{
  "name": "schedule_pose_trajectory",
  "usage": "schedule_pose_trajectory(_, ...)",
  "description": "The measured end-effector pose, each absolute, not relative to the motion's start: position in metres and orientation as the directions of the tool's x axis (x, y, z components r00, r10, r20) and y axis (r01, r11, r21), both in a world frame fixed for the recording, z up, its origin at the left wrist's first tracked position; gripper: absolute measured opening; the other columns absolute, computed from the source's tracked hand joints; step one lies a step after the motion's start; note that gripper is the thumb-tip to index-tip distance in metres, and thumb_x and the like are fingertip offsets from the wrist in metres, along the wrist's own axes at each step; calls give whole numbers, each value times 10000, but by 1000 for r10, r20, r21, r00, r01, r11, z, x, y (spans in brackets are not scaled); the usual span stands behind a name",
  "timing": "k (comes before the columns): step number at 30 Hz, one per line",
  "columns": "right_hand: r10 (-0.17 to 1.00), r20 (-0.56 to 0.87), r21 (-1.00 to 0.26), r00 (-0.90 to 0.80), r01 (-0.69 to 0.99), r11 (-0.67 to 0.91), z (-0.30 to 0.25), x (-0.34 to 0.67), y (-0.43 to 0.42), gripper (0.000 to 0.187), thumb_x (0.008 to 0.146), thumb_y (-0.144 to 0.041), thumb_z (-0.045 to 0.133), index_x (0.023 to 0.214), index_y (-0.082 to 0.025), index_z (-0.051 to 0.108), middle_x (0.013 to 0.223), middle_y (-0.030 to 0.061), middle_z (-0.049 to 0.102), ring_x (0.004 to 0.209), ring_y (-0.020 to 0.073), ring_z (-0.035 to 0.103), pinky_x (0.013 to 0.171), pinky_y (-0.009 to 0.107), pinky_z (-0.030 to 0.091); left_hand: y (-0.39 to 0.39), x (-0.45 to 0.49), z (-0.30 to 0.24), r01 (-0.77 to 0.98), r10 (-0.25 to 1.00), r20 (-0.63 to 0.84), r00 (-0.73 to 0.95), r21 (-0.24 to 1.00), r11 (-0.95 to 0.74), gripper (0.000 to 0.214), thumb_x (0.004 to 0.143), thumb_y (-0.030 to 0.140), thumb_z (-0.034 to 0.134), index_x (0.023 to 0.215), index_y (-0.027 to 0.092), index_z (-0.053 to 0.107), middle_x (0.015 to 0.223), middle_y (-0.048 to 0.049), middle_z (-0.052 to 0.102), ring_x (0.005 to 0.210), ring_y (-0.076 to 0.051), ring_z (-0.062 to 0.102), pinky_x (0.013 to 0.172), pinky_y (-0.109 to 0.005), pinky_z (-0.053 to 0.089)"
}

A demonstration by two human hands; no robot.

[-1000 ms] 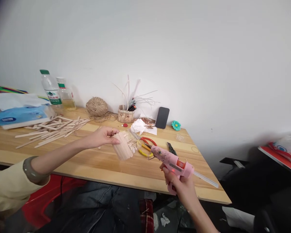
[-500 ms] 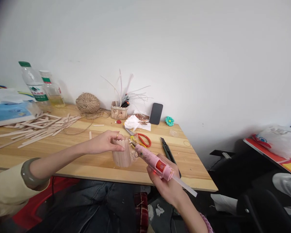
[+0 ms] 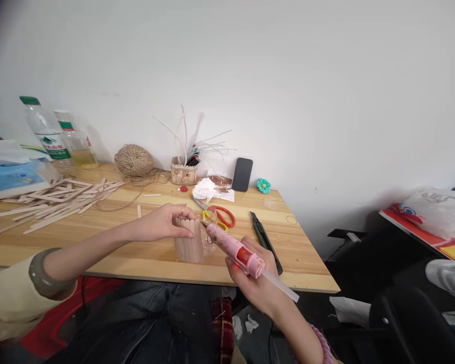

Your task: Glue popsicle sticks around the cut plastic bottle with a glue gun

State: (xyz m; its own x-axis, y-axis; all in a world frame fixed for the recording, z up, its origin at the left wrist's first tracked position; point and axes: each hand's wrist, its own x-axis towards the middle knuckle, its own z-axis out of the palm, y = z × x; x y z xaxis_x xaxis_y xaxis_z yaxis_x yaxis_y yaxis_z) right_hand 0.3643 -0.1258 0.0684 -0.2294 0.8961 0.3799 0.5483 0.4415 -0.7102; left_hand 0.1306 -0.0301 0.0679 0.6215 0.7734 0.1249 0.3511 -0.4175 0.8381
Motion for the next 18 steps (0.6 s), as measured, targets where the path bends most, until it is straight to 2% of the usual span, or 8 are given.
schedule_pose_trajectory(5, 898, 334, -734, -287, 518, 438, 70, 363, -125, 270, 842, -326, 520, 1065, -266, 659, 924, 70, 698, 847, 255, 647, 613, 301, 502, -31, 131, 70, 356, 765, 131, 630, 827, -435, 230, 686, 336, 663, 819, 154, 617, 776, 6, 591, 750, -154, 540, 671, -243, 428)
schedule_pose_trajectory(9, 883, 371, -694, -289, 546, 470, 66, 364, -124, 250, 852, -339, 502, 1029, -259, 659, 806, 66, 676, 692, 221, 618, 535, 290, 465, -32, 130, 70, 362, 767, 134, 627, 822, -440, 227, 683, 334, 673, 810, 151, 627, 740, 12, 578, 735, -149, 535, 652, -236, 433)
schedule_pose_trajectory(12, 875, 398, -646, -277, 592, 481, 63, 366, -124, 238, 862, -331, 477, 971, -228, 663, 667, 37, 604, 522, 161, 510, 465, 268, 417, -31, 129, 69, 374, 774, 116, 622, 825, -424, 223, 675, 327, 678, 792, 145, 627, 730, 13, 579, 713, -145, 531, 641, -237, 431)
schedule_pose_trajectory(14, 871, 406, -623, -278, 613, 486, 62, 366, -125, 236, 859, -323, 477, 936, -206, 667, 634, 19, 563, 494, 136, 469, 466, 253, 406, -30, 129, 68, 375, 781, 111, 615, 830, -413, 222, 671, 327, 676, 780, 143, 617, 735, 11, 581, 710, -144, 531, 648, -244, 432)
schedule_pose_trajectory(18, 872, 406, -616, -273, 623, 482, 62, 365, -127, 200, 832, -318, 527, 899, -202, 675, 628, 6, 552, 519, 131, 493, 504, 240, 418, -28, 126, 66, 327, 788, 106, 606, 870, -368, 243, 671, 339, 668, 799, 146, 593, 754, 4, 591, 730, -152, 545, 678, -265, 451)
